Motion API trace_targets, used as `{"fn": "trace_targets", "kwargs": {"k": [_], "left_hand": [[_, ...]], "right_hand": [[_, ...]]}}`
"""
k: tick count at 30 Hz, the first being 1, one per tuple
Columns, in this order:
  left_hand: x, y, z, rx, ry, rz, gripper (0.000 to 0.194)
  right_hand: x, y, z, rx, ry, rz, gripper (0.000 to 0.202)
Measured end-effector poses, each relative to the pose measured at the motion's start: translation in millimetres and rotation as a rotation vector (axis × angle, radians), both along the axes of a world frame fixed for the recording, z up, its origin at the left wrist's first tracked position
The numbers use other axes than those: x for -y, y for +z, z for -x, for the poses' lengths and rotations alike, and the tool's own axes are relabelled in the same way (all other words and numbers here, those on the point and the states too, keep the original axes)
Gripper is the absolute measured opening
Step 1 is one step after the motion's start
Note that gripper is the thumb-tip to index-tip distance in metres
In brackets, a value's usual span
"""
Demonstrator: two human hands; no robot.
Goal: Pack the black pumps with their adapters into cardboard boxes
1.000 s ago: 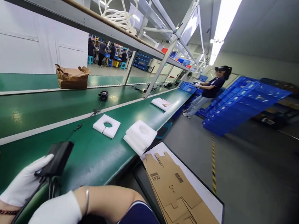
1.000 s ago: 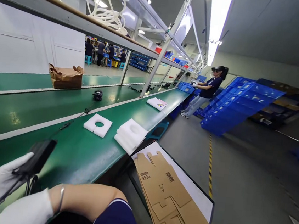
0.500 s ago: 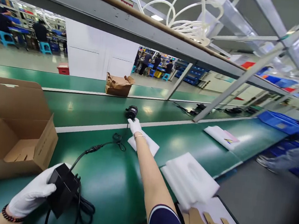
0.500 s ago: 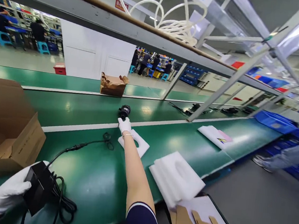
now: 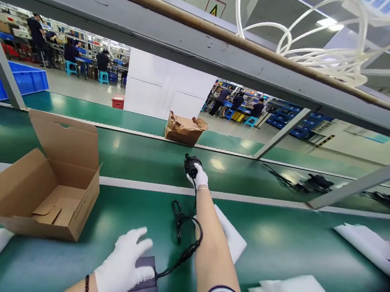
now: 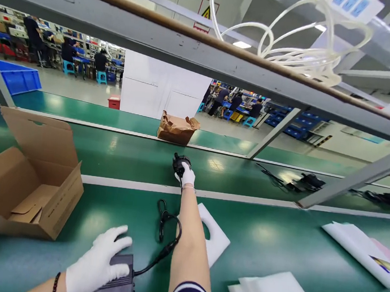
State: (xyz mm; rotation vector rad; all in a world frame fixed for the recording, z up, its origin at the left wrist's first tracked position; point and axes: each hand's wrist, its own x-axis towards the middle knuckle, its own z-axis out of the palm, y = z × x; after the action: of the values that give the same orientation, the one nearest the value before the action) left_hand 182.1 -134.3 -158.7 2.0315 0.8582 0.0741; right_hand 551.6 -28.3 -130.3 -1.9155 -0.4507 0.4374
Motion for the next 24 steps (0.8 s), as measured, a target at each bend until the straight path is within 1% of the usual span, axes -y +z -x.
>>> {"fn": "trace_targets", "kwargs": {"k": [2,4,5,7,8,9,10,11,12,13,14,15,16,17,18,19,20,21,22,24], "left_hand": [[-3.9,11.7,8.5,0.143,0.071,0.036,0.072],[-9.1,32.7,20.4,0.361,0.166,0.193,0.092],[-10.7,45.5,26.3,0.493,0.213,0.297,0.102],[-9.4,71.1,36.8,0.758,0.274,0.512,0.115],[-6.0,81.6,41.3,0.877,0.288,0.602,0.118],[-0.8,89.3,46.0,0.969,0.303,0.67,0.118],[6.1,93.6,51.5,1.027,0.33,0.72,0.117],[14.2,94.1,58.3,1.053,0.377,0.761,0.115],[23.2,91.3,67.0,1.053,0.451,0.793,0.111],[32.4,85.7,77.7,1.031,0.543,0.825,0.107],[41.7,78.2,90.3,0.996,0.64,0.866,0.102],[50.5,69.8,104.1,0.963,0.728,0.921,0.096],[58.9,61.7,118.6,0.942,0.793,0.989,0.091],[66.7,54.7,132.8,0.934,0.833,1.062,0.086],[73.8,49.3,146.3,0.944,0.845,1.128,0.082],[80.0,45.7,158.3,0.97,0.836,1.183,0.078],[85.3,43.9,168.7,1.007,0.816,1.224,0.075],[89.6,43.6,177.4,1.052,0.789,1.254,0.073],[92.9,44.5,184.4,1.096,0.758,1.278,0.071],[97.1,48.7,194.6,1.178,0.685,1.321,0.067]], "right_hand": [[14.5,9.8,17.9,-0.073,0.108,-0.131,0.048],[34.7,21.1,47.5,-0.154,0.254,-0.249,0.05],[47.1,27.1,67.4,-0.209,0.361,-0.326,0.053],[76.0,39.9,116.4,-0.323,0.643,-0.492,0.062],[91.5,46.7,143.7,-0.362,0.797,-0.563,0.067],[106.5,53.7,171.0,-0.371,0.936,-0.597,0.071],[120.1,60.6,196.3,-0.351,1.049,-0.591,0.074],[131.6,66.9,217.5,-0.308,1.14,-0.558,0.076],[140.7,72.2,232.6,-0.246,1.233,-0.493,0.076],[147.4,75.9,240.0,-0.156,1.309,-0.41,0.074],[152.4,77.7,238.9,-0.036,1.34,-0.321,0.069],[156.3,77.3,229.7,0.104,1.3,-0.229,0.061],[159.8,74.6,213.6,0.249,1.171,-0.128,0.051],[163.1,69.5,192.8,0.384,0.963,-0.036,0.042],[166.4,62.1,169.9,0.473,0.667,0.087,0.038],[169.5,52.9,147.6,0.491,0.404,0.257,0.038],[172.4,42.7,128.2,0.447,0.215,0.401,0.04],[174.9,32.5,113.3,0.421,0.156,0.453,0.042],[177.2,23.6,103.9,0.396,0.131,0.484,0.045],[181.8,13.3,101.9,0.384,0.175,0.444,0.046]]}}
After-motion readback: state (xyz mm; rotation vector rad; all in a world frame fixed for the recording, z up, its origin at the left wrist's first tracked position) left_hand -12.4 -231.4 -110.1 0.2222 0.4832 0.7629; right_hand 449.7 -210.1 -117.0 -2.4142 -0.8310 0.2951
